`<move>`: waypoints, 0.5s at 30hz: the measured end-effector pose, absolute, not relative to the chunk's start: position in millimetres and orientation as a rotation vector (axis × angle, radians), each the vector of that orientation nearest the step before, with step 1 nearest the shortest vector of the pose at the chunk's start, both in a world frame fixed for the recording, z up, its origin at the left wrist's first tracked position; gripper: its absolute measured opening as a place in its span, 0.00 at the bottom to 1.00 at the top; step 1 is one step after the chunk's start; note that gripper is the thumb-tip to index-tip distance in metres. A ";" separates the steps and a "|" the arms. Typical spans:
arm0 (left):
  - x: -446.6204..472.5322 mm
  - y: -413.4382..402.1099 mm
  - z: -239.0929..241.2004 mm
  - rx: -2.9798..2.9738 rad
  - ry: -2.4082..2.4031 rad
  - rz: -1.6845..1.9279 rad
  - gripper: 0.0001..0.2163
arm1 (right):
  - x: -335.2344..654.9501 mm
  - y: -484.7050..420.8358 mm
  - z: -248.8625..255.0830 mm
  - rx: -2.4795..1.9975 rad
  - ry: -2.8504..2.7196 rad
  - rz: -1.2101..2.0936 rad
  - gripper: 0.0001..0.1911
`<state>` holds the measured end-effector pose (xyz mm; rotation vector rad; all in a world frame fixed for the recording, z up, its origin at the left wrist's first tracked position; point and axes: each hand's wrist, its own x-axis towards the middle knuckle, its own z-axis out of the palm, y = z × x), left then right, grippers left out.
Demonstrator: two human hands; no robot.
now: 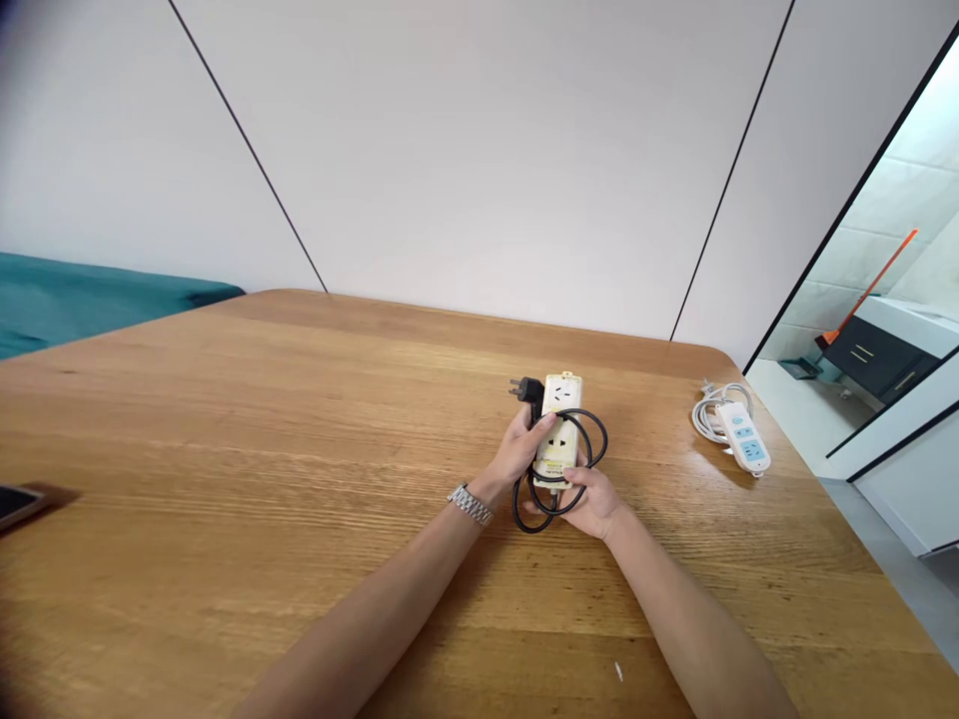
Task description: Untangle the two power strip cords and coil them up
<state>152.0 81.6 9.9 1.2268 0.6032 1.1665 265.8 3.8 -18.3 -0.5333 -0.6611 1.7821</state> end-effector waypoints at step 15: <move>146.8 95.3 -10.3 1.435 0.681 0.838 0.26 | 285.9 -0.2 -15.8 -1.118 -0.399 1.439 0.16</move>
